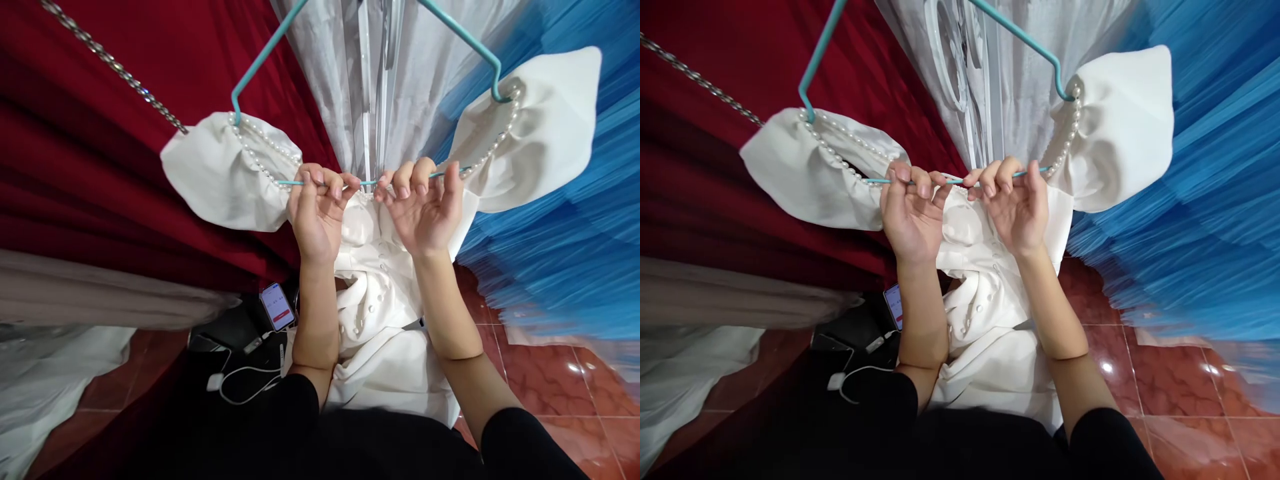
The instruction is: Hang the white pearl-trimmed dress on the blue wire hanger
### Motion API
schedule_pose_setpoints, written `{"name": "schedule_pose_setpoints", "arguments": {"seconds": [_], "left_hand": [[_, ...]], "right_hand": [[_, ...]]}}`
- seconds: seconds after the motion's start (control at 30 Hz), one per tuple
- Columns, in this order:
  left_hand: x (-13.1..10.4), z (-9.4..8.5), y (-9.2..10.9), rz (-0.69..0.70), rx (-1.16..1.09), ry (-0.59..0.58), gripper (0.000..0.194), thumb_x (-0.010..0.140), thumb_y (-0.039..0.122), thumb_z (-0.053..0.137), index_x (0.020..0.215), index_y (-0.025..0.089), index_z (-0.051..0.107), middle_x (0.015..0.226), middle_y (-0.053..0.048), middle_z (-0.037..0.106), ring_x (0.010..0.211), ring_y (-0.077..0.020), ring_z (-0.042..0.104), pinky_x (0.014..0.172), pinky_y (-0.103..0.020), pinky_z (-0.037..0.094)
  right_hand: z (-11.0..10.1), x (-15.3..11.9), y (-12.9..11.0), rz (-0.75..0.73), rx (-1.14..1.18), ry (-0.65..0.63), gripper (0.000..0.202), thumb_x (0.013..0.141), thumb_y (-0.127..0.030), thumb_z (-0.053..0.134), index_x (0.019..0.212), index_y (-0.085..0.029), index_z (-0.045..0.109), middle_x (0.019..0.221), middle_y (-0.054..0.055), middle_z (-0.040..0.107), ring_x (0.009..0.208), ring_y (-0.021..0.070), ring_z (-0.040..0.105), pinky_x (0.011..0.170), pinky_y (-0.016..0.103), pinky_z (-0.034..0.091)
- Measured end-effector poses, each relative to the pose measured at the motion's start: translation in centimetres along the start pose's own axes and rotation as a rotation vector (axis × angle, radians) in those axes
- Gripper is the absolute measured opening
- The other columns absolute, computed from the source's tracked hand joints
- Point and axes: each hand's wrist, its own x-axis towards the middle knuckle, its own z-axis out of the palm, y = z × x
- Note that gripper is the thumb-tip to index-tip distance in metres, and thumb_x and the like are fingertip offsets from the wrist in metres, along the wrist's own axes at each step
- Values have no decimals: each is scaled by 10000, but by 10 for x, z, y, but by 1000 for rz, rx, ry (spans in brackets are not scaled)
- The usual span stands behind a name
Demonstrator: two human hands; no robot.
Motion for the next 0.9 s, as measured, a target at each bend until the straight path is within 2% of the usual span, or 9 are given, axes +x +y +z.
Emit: {"name": "schedule_pose_setpoints", "arguments": {"seconds": [0.1,0.2,0.33,0.4,0.47,0.57,0.63,0.77,0.9], "left_hand": [[-10,2,3,-29,186,57,213,985,414,484,946,214,546,946,-50,668,990,-190,694,835,-297,578],[-19,2,13,-68,408,113,444,983,565,399,1034,184,622,1136,-115,697,1015,-214,706,839,-305,584],[-26,3,33,-90,601,75,439,979,471,486,883,120,731,774,-93,738,695,-183,718,665,-285,580],[-26,6,40,37,629,129,349,972,359,513,818,141,737,671,-50,707,581,-159,671,565,-272,539],[-20,7,45,274,625,241,244,941,264,548,804,158,720,691,-32,691,608,-154,653,591,-285,531],[1,1,50,698,739,248,101,818,203,681,873,119,691,858,-64,678,876,-203,654,856,-381,542],[15,-8,54,876,924,139,344,728,227,741,1024,70,665,1049,-103,645,1109,-254,587,1050,-459,458],[32,-25,61,845,1187,9,720,595,89,696,1295,51,533,1285,-125,544,1298,-294,452,1173,-468,337],[40,-29,58,774,1129,90,555,654,-101,479,1151,93,632,1125,-65,623,1113,-215,546,1058,-367,445]], "right_hand": [[-4,-1,-2,3,78,-25,602,849,-809,289,690,-240,406,732,26,436,902,210,612,769,410,562],[-1,-2,1,-39,118,1,585,871,-786,266,723,-243,425,746,27,439,900,200,616,757,392,567],[7,-3,12,-55,135,37,547,895,-748,293,750,-243,449,770,29,467,953,197,622,783,388,567],[8,-1,16,-45,182,34,530,906,-728,309,760,-243,464,776,27,476,970,189,623,791,373,567],[8,1,17,-22,213,44,522,909,-718,322,754,-240,463,768,23,476,956,178,620,774,352,568],[5,2,11,23,240,62,518,912,-708,343,734,-234,450,743,15,460,914,162,609,738,318,569],[3,0,7,38,283,44,500,916,-688,370,729,-231,452,736,11,446,899,152,602,727,300,567],[1,-3,5,67,335,28,488,903,-684,410,727,-231,443,743,11,428,907,152,584,704,284,566],[-1,-1,9,70,303,25,508,861,-728,437,727,-239,426,754,16,420,929,166,565,695,292,568]]}}
